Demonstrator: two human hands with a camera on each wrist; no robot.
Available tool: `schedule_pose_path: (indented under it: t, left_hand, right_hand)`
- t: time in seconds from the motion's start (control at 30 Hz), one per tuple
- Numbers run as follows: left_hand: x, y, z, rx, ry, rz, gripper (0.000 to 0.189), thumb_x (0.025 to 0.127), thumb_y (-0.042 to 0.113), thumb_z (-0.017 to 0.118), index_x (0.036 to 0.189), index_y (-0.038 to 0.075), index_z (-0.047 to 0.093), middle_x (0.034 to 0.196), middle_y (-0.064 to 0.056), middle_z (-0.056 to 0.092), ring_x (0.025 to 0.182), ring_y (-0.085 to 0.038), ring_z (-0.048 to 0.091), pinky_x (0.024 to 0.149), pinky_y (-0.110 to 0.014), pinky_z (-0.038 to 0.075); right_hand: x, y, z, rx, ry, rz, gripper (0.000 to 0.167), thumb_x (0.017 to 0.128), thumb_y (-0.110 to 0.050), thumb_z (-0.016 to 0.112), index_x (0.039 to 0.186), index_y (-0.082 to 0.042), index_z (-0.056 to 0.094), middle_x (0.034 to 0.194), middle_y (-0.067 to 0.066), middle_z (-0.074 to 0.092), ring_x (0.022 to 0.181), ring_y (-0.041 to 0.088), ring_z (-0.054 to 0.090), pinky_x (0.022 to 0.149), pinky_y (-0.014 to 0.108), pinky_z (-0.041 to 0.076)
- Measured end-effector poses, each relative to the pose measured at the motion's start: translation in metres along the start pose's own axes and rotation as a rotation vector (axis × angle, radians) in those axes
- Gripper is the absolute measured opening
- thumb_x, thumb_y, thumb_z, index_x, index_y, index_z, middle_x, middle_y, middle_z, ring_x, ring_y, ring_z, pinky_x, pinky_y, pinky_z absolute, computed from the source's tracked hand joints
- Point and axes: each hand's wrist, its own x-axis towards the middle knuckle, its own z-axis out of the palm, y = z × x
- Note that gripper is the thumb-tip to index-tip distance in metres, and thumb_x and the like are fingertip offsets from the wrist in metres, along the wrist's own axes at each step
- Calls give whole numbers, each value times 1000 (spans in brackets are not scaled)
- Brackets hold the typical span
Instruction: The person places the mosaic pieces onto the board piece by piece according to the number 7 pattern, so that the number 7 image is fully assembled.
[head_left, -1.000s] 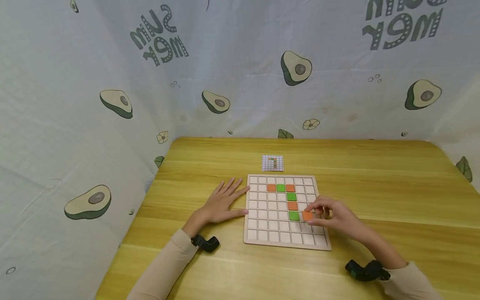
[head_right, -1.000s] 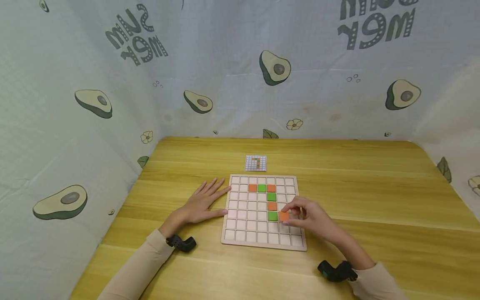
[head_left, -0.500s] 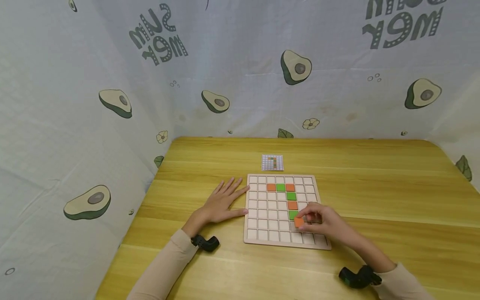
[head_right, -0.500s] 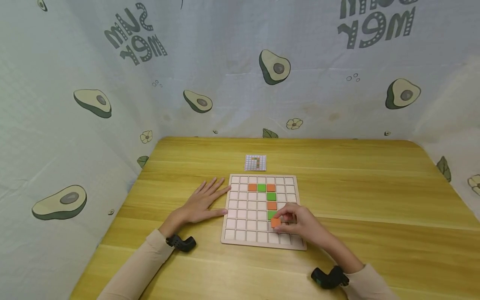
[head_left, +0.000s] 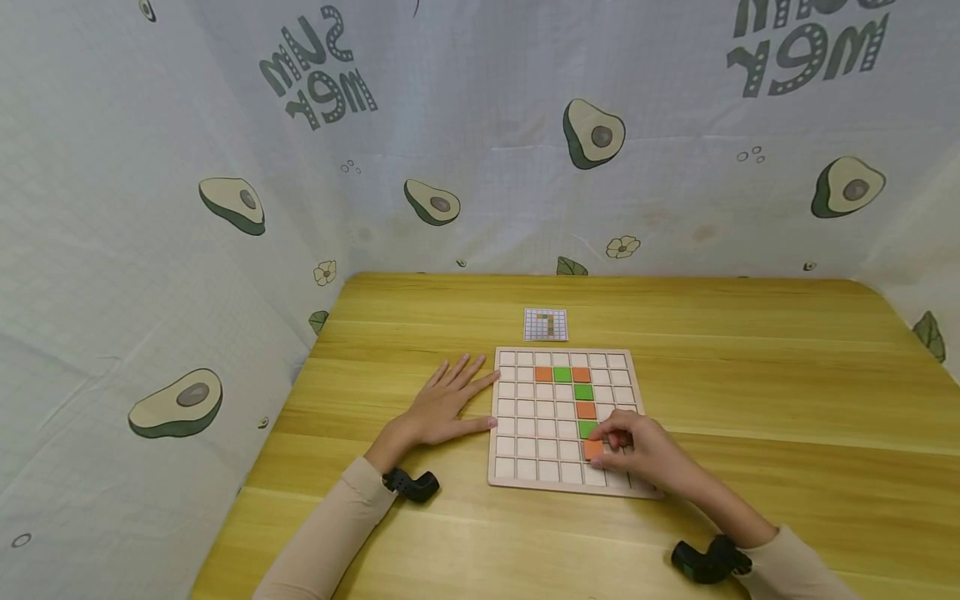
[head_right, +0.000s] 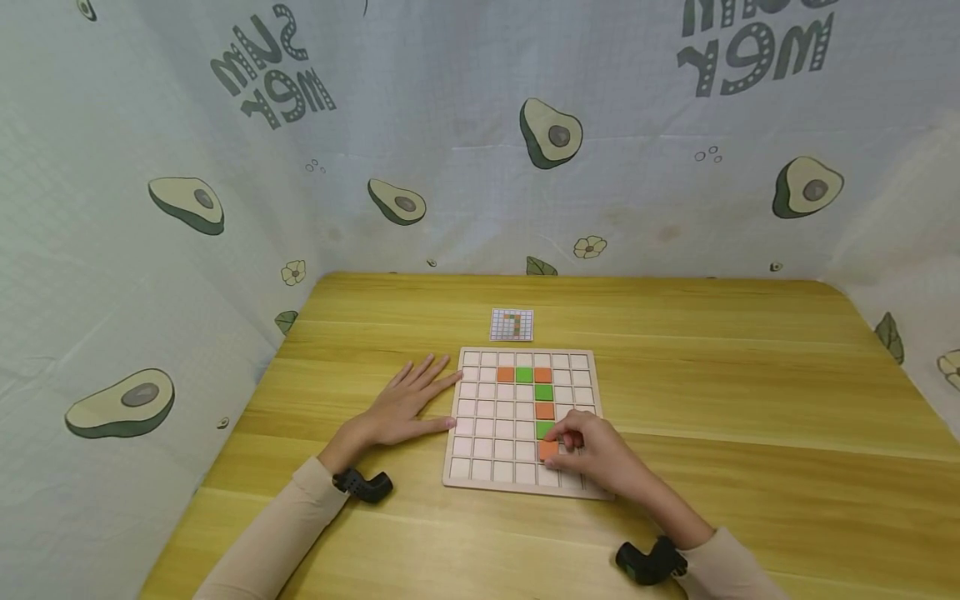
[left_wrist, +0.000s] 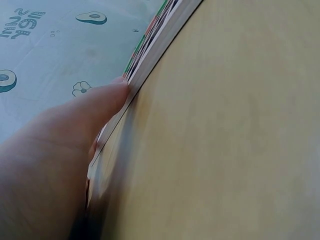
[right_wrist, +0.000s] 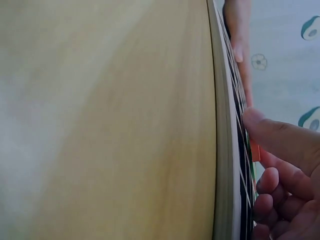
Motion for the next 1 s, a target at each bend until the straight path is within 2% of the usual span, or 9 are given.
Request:
schedule_pose_path:
  t: [0.17,0.47,0.63,0.83,0.9,1.0]
  left_hand:
    - [0,0,-1,-5,6,8,79,97,68,41,161,31,15,168,-3,2,152,-26,-4,120,-49,-4]
    - [-3,-2,0,-1,-4,-3,79,96,69,40,161,33,14,168,-2,1,152,-25,-5,120,-47,-6]
    - [-4,-2,-1,-3,0,-2,80,96,69,41,162,32,14,168,-2,1,152,-25,-4,120,-48,-5]
    - [-3,-1,-1,-12,-10,1,79,97,68,42,161,32,14,168,-3,2,152,-26,-4,120,-49,-4]
    - [-3,-1,-2,-15,-18,0,79,96,69,42,161,32,14,168,-3,2,152,-27,-4,120,-49,-4]
    - [-3,-1,-4,-24,-35,-7,80,96,70,40,161,32,15,167,-4,2,152,-27,-4,120,-48,-4]
  right_hand:
    - [1,2,2,-35,-6,6,22,77,-12,86,93,-6,73,76,-1,49,69,11,44,57,23,37]
    - [3,2,5,-33,4,1,22,76,-10,87,93,-7,73,75,-1,49,69,11,43,57,24,36]
    - [2,1,4,-8,41,-47,24,74,-11,88,92,-9,73,76,0,50,68,13,45,55,23,38]
    - [-2,4,-9,6,83,-155,28,78,-4,85,102,-4,71,79,2,54,65,18,47,53,23,40]
    - [-4,7,-17,-3,99,-152,29,80,-2,82,107,-3,70,81,2,56,67,18,48,53,24,41]
    - [-6,11,-31,-65,136,-110,31,85,-5,79,114,-4,69,90,4,62,77,17,53,61,25,43]
